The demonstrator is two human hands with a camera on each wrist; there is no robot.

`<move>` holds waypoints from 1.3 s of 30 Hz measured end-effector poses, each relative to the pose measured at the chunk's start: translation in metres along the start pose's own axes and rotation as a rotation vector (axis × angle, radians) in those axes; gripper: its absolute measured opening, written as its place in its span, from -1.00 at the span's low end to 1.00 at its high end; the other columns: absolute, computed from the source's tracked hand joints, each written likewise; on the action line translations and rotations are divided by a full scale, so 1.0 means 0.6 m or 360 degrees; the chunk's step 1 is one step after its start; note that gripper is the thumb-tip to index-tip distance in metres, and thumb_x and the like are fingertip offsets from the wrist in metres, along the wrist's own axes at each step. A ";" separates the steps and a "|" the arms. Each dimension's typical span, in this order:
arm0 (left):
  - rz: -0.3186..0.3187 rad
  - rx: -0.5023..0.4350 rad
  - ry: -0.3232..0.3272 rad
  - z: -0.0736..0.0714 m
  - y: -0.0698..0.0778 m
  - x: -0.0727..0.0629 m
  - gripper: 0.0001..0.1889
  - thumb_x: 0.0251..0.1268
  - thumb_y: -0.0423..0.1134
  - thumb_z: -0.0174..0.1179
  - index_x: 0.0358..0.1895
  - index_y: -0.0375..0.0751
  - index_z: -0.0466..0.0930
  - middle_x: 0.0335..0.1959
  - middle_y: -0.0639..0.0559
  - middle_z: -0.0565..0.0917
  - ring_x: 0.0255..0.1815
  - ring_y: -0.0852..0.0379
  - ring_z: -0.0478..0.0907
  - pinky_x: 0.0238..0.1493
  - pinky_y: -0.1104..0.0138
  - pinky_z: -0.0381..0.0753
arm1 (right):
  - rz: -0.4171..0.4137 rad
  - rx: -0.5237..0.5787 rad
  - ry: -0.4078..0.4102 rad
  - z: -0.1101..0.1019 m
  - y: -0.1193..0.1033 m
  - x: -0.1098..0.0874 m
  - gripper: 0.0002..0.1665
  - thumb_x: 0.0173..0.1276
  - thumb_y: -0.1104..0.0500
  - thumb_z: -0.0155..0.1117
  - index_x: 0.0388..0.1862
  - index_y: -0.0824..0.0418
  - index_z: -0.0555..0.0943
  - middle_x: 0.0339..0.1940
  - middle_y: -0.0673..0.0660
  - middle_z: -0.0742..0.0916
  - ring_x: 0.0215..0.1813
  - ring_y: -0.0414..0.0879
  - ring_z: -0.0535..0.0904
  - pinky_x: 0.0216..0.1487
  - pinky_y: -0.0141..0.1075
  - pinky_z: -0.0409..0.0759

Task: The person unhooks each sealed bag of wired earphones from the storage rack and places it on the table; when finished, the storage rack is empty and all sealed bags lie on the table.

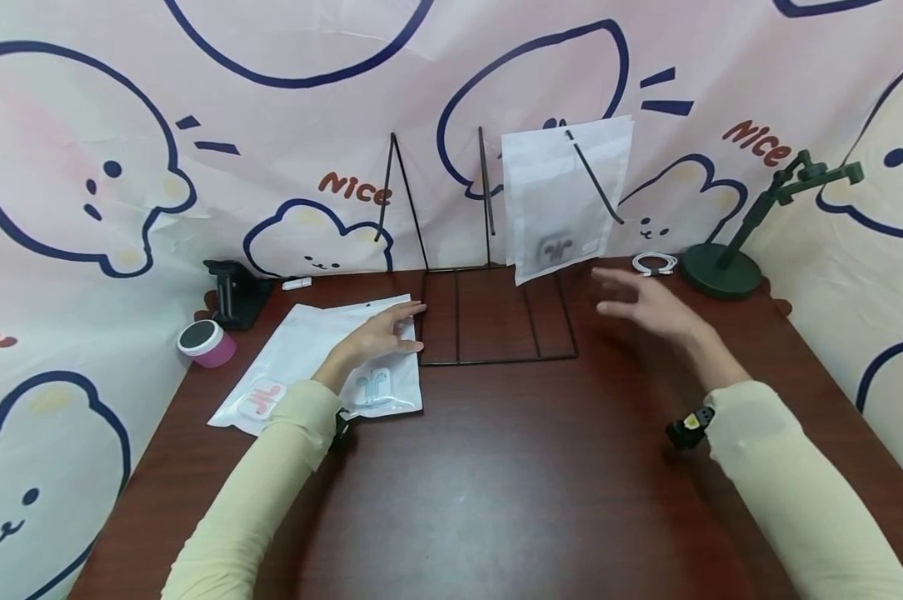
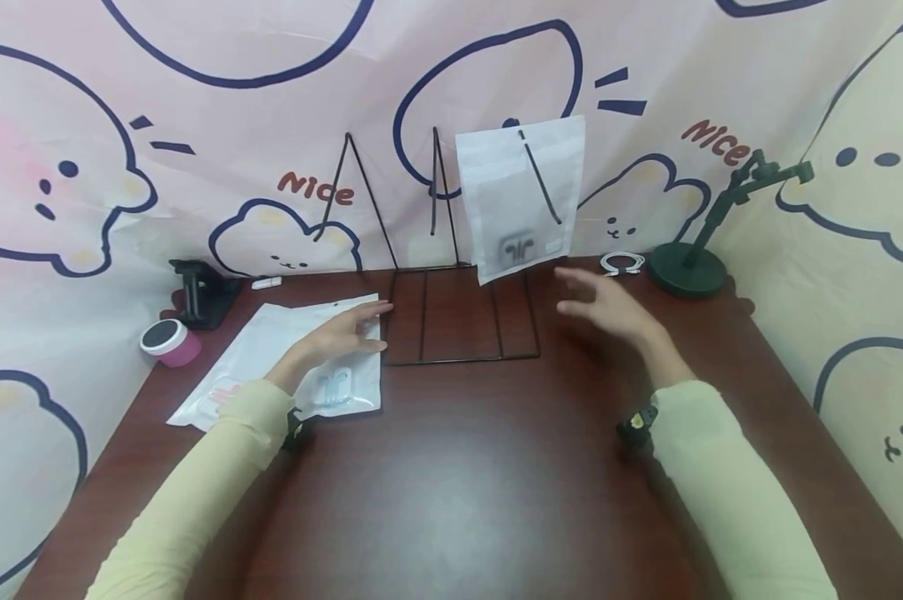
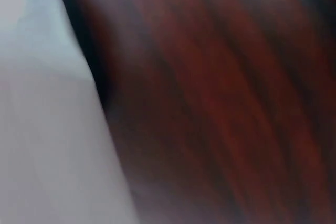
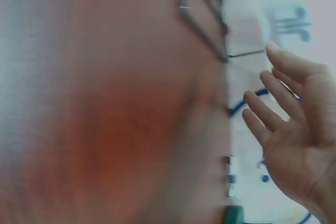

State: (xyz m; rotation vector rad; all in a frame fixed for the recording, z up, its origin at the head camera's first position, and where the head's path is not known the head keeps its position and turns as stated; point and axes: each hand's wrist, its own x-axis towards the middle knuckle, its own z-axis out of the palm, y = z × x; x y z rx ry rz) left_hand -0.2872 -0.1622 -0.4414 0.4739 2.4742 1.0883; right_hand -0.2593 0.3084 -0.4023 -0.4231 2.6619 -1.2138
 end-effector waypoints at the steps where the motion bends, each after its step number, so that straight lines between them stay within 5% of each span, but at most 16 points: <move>1: -0.0008 -0.0012 0.0003 0.000 0.000 -0.001 -0.16 0.40 -0.28 0.35 0.67 -0.07 0.13 0.66 -0.15 0.15 0.59 -0.17 0.21 0.54 -0.04 0.27 | 0.0017 0.0031 0.0083 -0.010 -0.005 -0.002 -0.23 0.58 0.04 0.27 0.66 0.12 0.26 0.58 0.29 0.42 0.58 0.26 0.28 0.49 0.27 0.26; 8: -0.0018 -0.0019 0.0010 0.000 0.000 0.001 -0.15 0.39 -0.29 0.36 0.67 -0.06 0.13 0.59 -0.21 0.26 0.53 -0.18 0.28 0.52 -0.02 0.30 | 0.0090 0.0295 0.0453 -0.068 -0.041 -0.006 -0.13 0.52 -0.14 0.30 0.69 -0.04 0.20 0.59 0.16 0.43 0.57 0.16 0.32 0.50 0.19 0.31; 16: -0.0050 -0.0055 0.0016 0.000 -0.004 -0.002 -0.15 0.38 -0.29 0.37 0.66 -0.05 0.15 0.58 -0.22 0.28 0.54 -0.20 0.28 0.54 -0.03 0.27 | 0.0035 0.0575 0.0560 -0.089 -0.105 0.012 -0.11 0.52 -0.03 0.33 0.70 -0.11 0.16 0.67 0.08 0.33 0.67 0.05 0.17 0.63 0.14 0.09; 24: -0.0023 -0.0043 0.0029 0.000 -0.004 -0.001 -0.16 0.40 -0.29 0.37 0.66 -0.07 0.14 0.55 -0.27 0.30 0.50 -0.24 0.31 0.51 -0.06 0.30 | 0.0033 0.0794 0.0653 -0.107 -0.159 0.042 -0.07 0.50 0.17 0.35 0.71 -0.01 0.13 0.69 0.02 0.28 0.69 -0.05 0.11 0.67 -0.13 0.01; 27: -0.0027 -0.0030 0.0030 0.000 -0.003 -0.001 -0.16 0.40 -0.28 0.37 0.66 -0.06 0.15 0.55 -0.26 0.31 0.49 -0.23 0.33 0.51 -0.06 0.31 | 0.0078 0.0861 0.0751 -0.114 -0.175 0.049 -0.13 0.48 0.18 0.38 0.67 -0.05 0.25 0.59 0.03 0.43 0.61 -0.07 0.25 0.66 -0.13 0.05; 33: -0.0042 -0.0036 0.0037 0.002 0.003 -0.003 -0.17 0.40 -0.27 0.37 0.66 -0.05 0.16 0.54 -0.26 0.32 0.47 -0.23 0.34 0.49 -0.06 0.33 | 0.0163 0.0950 0.0966 -0.118 -0.189 0.056 -0.44 0.43 0.13 0.44 0.38 -0.02 0.57 0.07 -0.07 0.63 0.23 -0.14 0.48 0.58 -0.10 0.24; 39: -0.0051 -0.0048 0.0047 0.003 0.002 -0.002 -0.18 0.41 -0.27 0.37 0.66 -0.04 0.17 0.54 -0.25 0.32 0.44 -0.20 0.33 0.48 -0.06 0.32 | 0.0110 0.1160 0.0934 -0.114 -0.194 0.061 -0.46 0.40 0.13 0.47 0.34 0.05 0.61 0.29 0.03 0.57 0.33 -0.03 0.46 0.58 -0.03 0.27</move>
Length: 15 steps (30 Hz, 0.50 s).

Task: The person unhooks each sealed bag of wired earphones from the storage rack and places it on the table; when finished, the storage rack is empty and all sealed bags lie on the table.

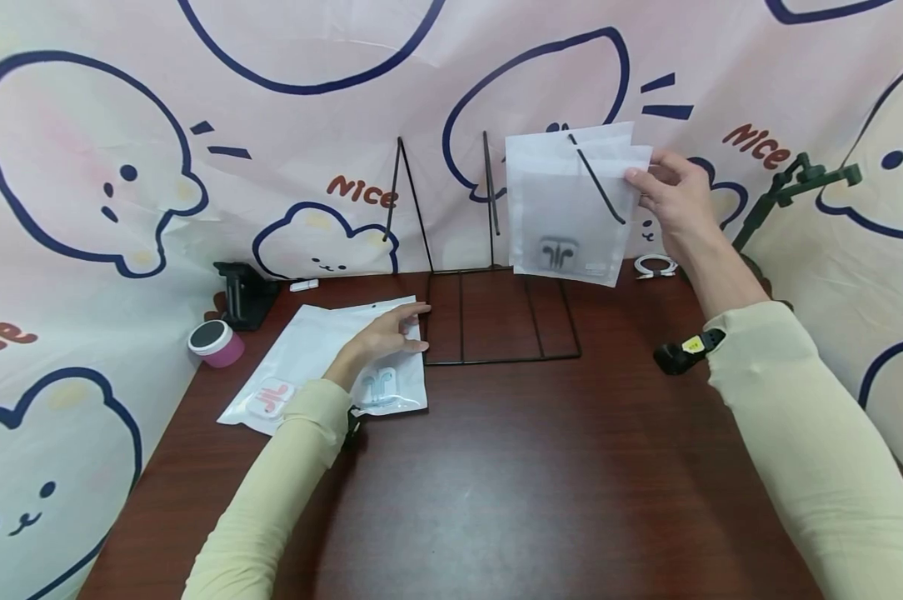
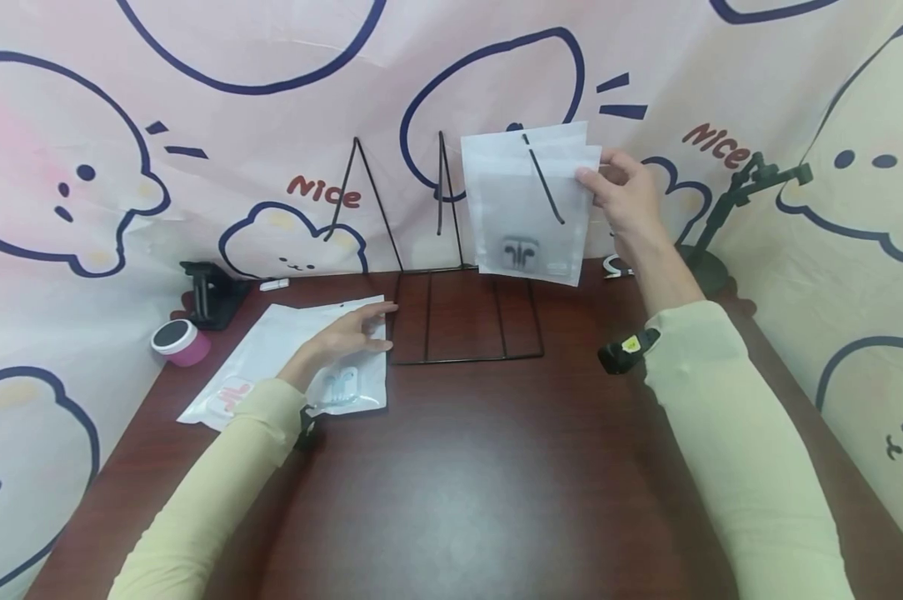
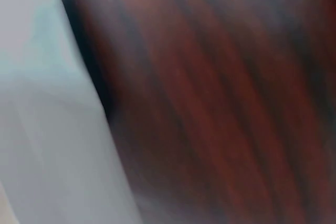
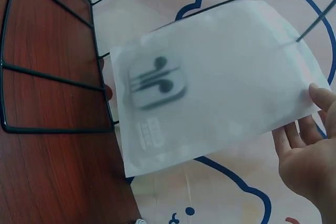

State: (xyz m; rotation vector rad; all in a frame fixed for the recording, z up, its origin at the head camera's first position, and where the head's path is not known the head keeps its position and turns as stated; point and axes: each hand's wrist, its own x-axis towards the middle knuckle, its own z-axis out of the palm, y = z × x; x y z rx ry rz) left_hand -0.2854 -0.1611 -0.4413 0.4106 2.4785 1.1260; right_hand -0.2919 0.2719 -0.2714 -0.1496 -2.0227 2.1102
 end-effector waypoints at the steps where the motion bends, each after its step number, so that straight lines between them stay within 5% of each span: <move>1: 0.0001 -0.0002 0.0001 0.000 -0.001 0.000 -0.18 0.41 -0.27 0.36 0.66 -0.05 0.17 0.54 -0.26 0.32 0.44 -0.19 0.33 0.48 -0.06 0.32 | 0.0001 0.0020 -0.0015 0.001 0.000 0.000 -0.44 0.39 0.12 0.48 0.36 0.06 0.60 0.31 0.04 0.56 0.34 -0.01 0.46 0.58 -0.02 0.27; 10: -0.0006 -0.0019 0.0008 0.002 -0.004 0.001 -0.18 0.39 -0.28 0.38 0.65 -0.02 0.19 0.54 -0.23 0.33 0.45 -0.19 0.32 0.49 -0.06 0.32 | -0.0029 0.0056 -0.0010 0.000 -0.009 -0.015 -0.53 0.35 0.19 0.52 0.23 0.10 0.70 0.08 0.04 0.64 0.12 -0.04 0.61 0.47 -0.04 0.44; 15: -0.0004 -0.0019 0.0010 0.001 -0.005 0.004 -0.19 0.40 -0.27 0.38 0.65 -0.02 0.19 0.54 -0.23 0.33 0.47 -0.19 0.31 0.49 -0.07 0.31 | -0.0036 0.0046 0.0035 -0.008 -0.010 -0.028 -0.57 0.28 0.16 0.58 0.14 0.09 0.76 0.05 0.02 0.64 0.02 -0.07 0.63 0.02 -0.33 0.69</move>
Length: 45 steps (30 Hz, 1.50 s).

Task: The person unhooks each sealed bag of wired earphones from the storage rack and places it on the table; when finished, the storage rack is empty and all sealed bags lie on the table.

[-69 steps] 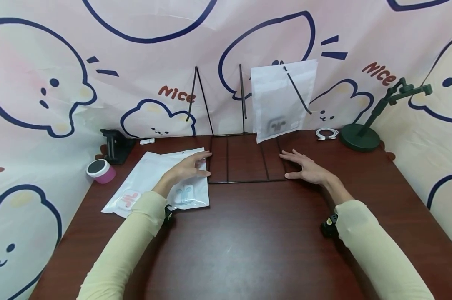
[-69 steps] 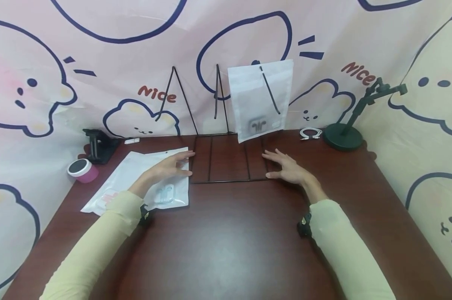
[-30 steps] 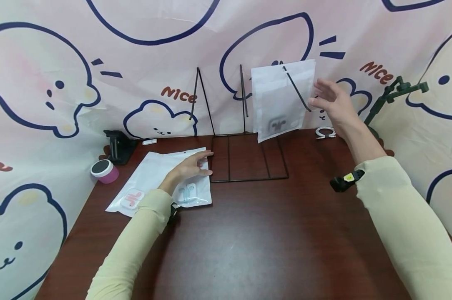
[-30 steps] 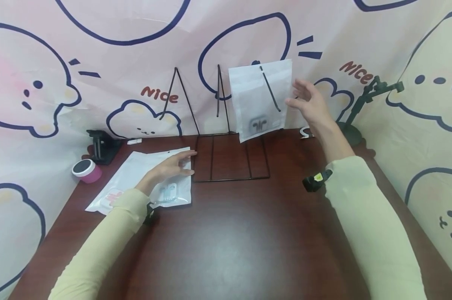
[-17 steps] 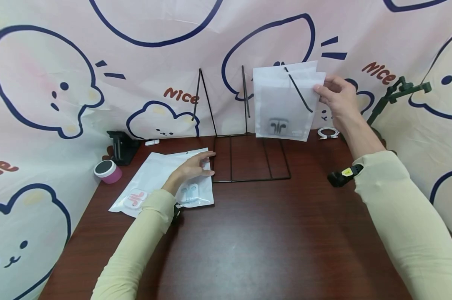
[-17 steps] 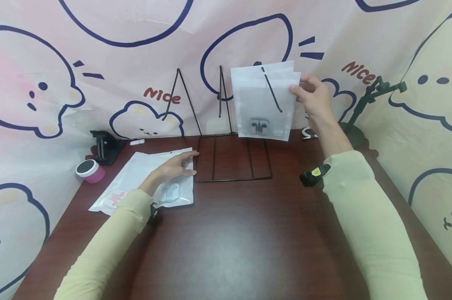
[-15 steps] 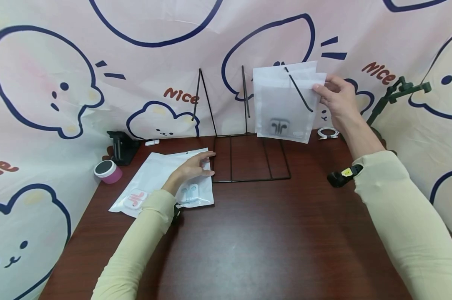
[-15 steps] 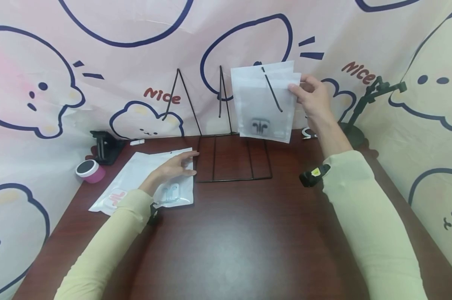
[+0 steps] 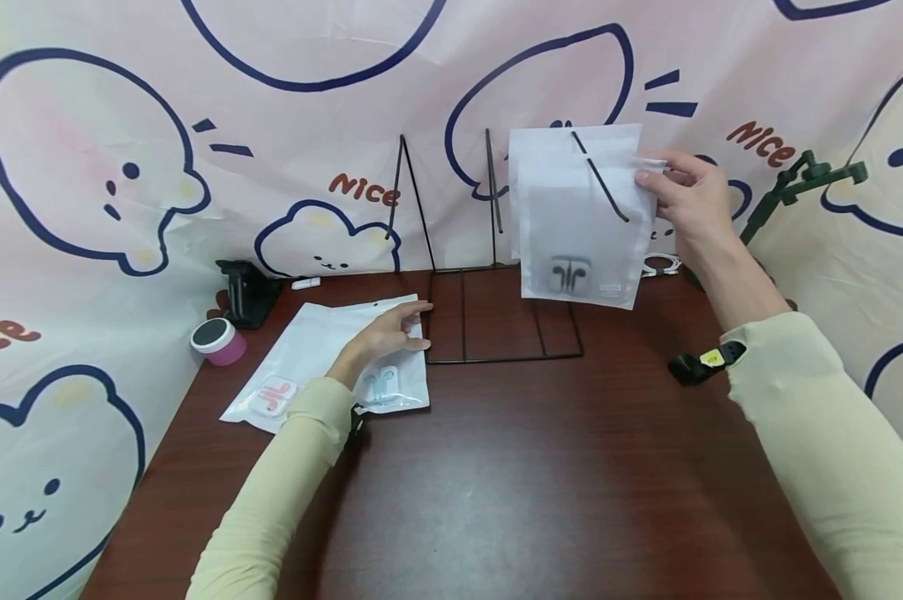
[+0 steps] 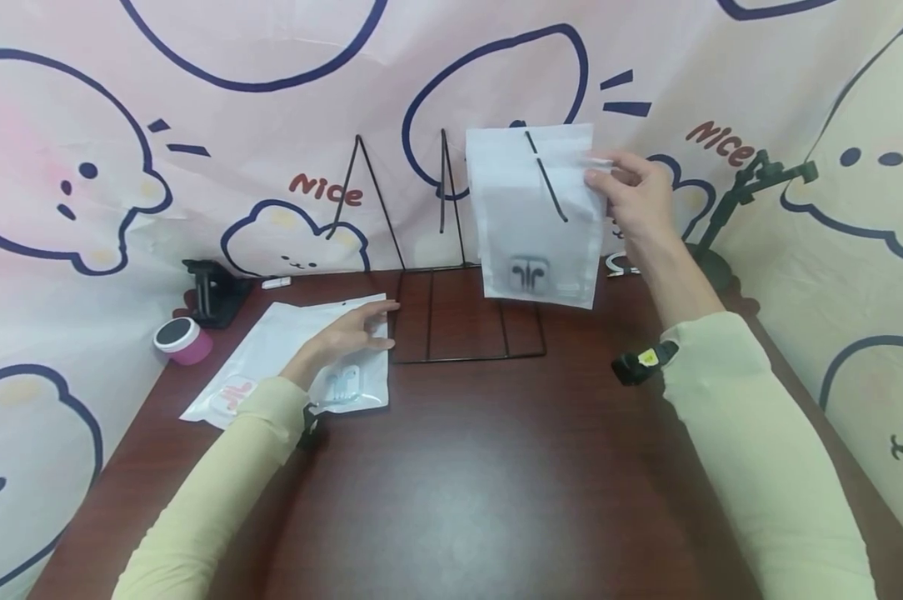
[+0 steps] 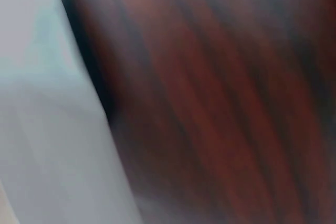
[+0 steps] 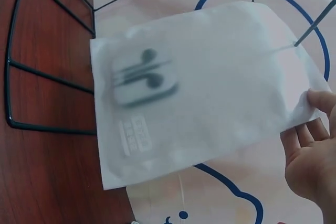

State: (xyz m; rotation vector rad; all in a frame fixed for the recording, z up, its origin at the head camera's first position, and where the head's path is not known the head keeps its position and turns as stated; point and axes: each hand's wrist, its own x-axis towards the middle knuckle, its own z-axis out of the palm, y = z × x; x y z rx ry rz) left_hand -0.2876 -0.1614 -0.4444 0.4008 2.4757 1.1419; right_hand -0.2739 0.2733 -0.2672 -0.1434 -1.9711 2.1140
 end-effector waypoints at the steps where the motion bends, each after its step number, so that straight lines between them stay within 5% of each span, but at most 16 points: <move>1: -0.0003 -0.0002 0.0001 0.000 0.001 -0.001 -0.19 0.39 -0.27 0.38 0.65 -0.02 0.20 0.54 -0.23 0.33 0.47 -0.19 0.31 0.49 -0.07 0.32 | 0.0001 0.0010 0.0008 -0.001 0.000 -0.003 -0.57 0.26 0.16 0.60 0.12 0.09 0.77 0.06 0.03 0.64 0.00 -0.06 0.64 -0.07 -0.38 0.70; 4: -0.0007 -0.0014 -0.0003 0.000 0.004 -0.002 -0.19 0.39 -0.28 0.39 0.64 -0.01 0.21 0.54 -0.22 0.33 0.48 -0.20 0.30 0.49 -0.06 0.32 | 0.0002 0.0048 0.0015 -0.005 0.000 -0.012 -0.59 0.22 0.16 0.63 0.07 0.11 0.80 0.09 0.03 0.66 -0.04 -0.05 0.68 -0.22 -0.44 0.71; 15: -0.0025 0.0001 0.0001 0.004 0.005 -0.003 -0.19 0.39 -0.31 0.36 0.64 0.00 0.21 0.54 -0.21 0.32 0.54 -0.20 0.24 0.51 -0.08 0.29 | -0.0030 0.0160 -0.0074 -0.031 0.006 -0.054 -0.65 0.18 0.23 0.65 -0.04 0.21 0.82 0.01 0.03 0.72 -0.20 -0.09 0.75 -0.27 -0.38 0.73; 26: -0.0024 -0.0021 -0.0008 -0.001 0.001 0.001 -0.20 0.41 -0.29 0.36 0.65 0.00 0.19 0.55 -0.21 0.30 0.53 -0.19 0.24 0.50 -0.05 0.32 | -0.0147 0.0118 -0.0104 -0.056 0.012 -0.102 -0.73 0.26 0.26 0.58 -0.05 0.24 0.82 0.02 0.04 0.66 -0.18 -0.11 0.69 -0.26 -0.38 0.62; 45: -0.0016 -0.0039 -0.0014 -0.002 0.002 -0.003 -0.20 0.40 -0.33 0.35 0.65 -0.02 0.19 0.56 -0.22 0.29 0.54 -0.18 0.24 0.52 -0.04 0.29 | -0.0252 0.0382 -0.0168 -0.100 0.015 -0.162 -0.78 0.39 0.43 0.38 0.00 0.40 0.76 -0.09 0.12 0.80 -0.13 -0.06 0.71 -0.23 -0.36 0.70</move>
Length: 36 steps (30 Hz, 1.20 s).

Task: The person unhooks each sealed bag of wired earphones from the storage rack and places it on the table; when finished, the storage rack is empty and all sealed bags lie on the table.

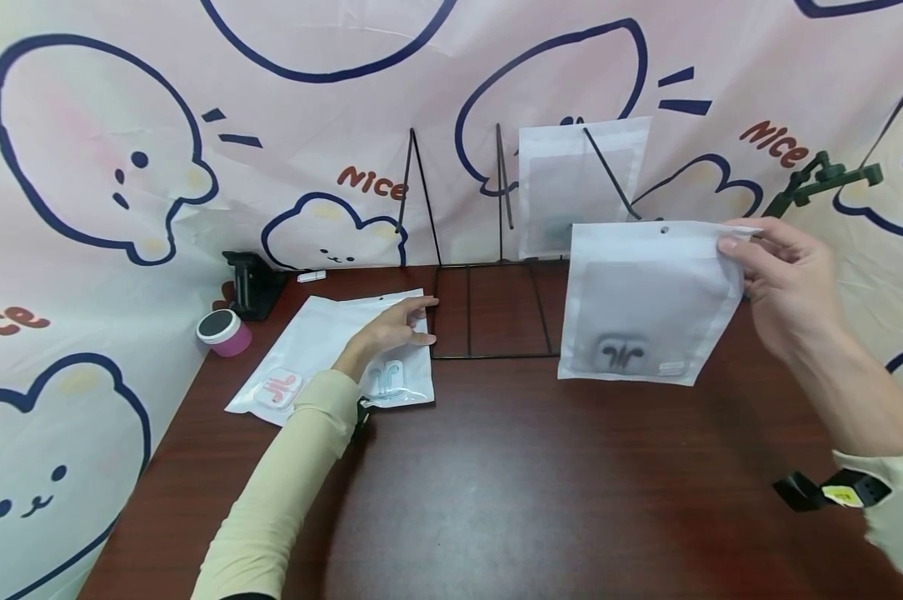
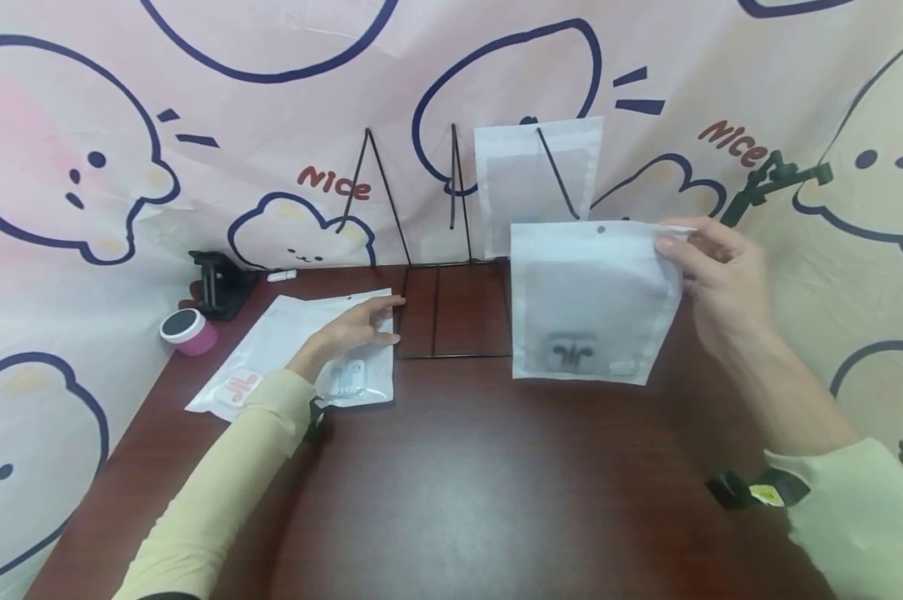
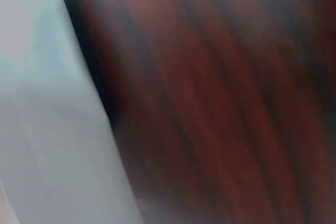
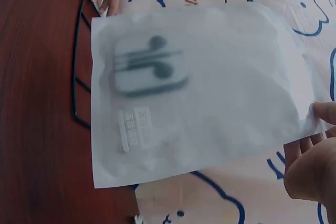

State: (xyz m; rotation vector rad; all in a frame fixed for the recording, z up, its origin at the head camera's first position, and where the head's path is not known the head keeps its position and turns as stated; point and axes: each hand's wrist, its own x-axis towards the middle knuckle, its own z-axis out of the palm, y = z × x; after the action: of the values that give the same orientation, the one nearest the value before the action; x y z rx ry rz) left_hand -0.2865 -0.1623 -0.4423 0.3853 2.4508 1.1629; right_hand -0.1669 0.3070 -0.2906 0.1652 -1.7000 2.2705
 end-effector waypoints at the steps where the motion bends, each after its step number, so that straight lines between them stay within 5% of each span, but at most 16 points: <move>1: 0.0000 0.0000 0.0001 0.000 0.000 0.000 -0.20 0.41 -0.33 0.35 0.65 -0.02 0.19 0.56 -0.22 0.29 0.53 -0.18 0.25 0.52 -0.04 0.29 | 0.0020 0.0000 0.0007 -0.006 0.001 -0.002 -0.77 0.40 0.42 0.38 0.01 0.39 0.76 -0.08 0.11 0.79 -0.10 -0.07 0.70 -0.21 -0.37 0.70; 11: -0.0020 0.0003 0.0004 0.000 -0.001 0.002 -0.19 0.41 -0.28 0.37 0.65 0.01 0.20 0.57 -0.21 0.29 0.53 -0.17 0.26 0.53 -0.05 0.28 | 0.0311 -0.0048 0.0124 -0.076 0.041 -0.010 -0.80 0.43 0.37 0.36 -0.06 0.21 0.81 -0.07 -0.04 0.76 -0.08 -0.17 0.65 -0.21 -0.40 0.63; 24: -0.0025 0.0019 0.0008 -0.001 0.001 0.001 -0.18 0.39 -0.28 0.38 0.65 0.01 0.19 0.56 -0.20 0.30 0.52 -0.17 0.28 0.53 -0.04 0.28 | 0.0602 -0.0150 0.0226 -0.140 0.093 0.032 -0.83 0.39 0.14 0.48 -0.06 0.02 0.79 -0.01 -0.15 0.69 -0.14 -0.24 0.65 -0.22 -0.44 0.62; 30: -0.0020 0.0031 0.0024 0.001 0.001 0.001 -0.19 0.39 -0.29 0.37 0.64 0.01 0.21 0.54 -0.20 0.32 0.49 -0.16 0.30 0.51 -0.03 0.31 | 0.0767 -0.0422 0.0217 -0.154 0.135 0.052 -0.46 0.33 -0.08 0.50 0.26 -0.05 0.62 0.07 -0.16 0.58 -0.09 -0.27 0.62 -0.21 -0.50 0.65; 34: -0.0026 0.0035 0.0034 0.003 0.003 0.001 -0.19 0.38 -0.30 0.37 0.64 0.03 0.22 0.53 -0.19 0.33 0.48 -0.16 0.31 0.51 -0.05 0.30 | 0.0838 -0.0633 0.0230 -0.166 0.163 0.065 -0.15 0.32 -0.22 0.45 0.53 -0.07 0.42 0.41 0.08 0.45 0.09 -0.21 0.52 -0.18 -0.60 0.62; 36: -0.0033 0.0036 0.0035 0.003 0.003 0.001 -0.19 0.38 -0.30 0.37 0.64 0.04 0.22 0.53 -0.19 0.33 0.48 -0.17 0.30 0.52 -0.06 0.29 | 0.0880 -0.0745 0.0229 -0.172 0.176 0.072 -0.06 0.34 -0.28 0.39 0.63 -0.11 0.31 0.59 0.08 0.32 0.21 -0.16 0.46 0.05 -0.54 0.62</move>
State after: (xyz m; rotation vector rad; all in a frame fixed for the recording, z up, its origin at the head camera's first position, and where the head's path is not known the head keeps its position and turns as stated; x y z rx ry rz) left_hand -0.2859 -0.1595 -0.4419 0.3546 2.4827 1.1379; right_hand -0.2311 0.3852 -0.4063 -0.6242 -2.3455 2.0547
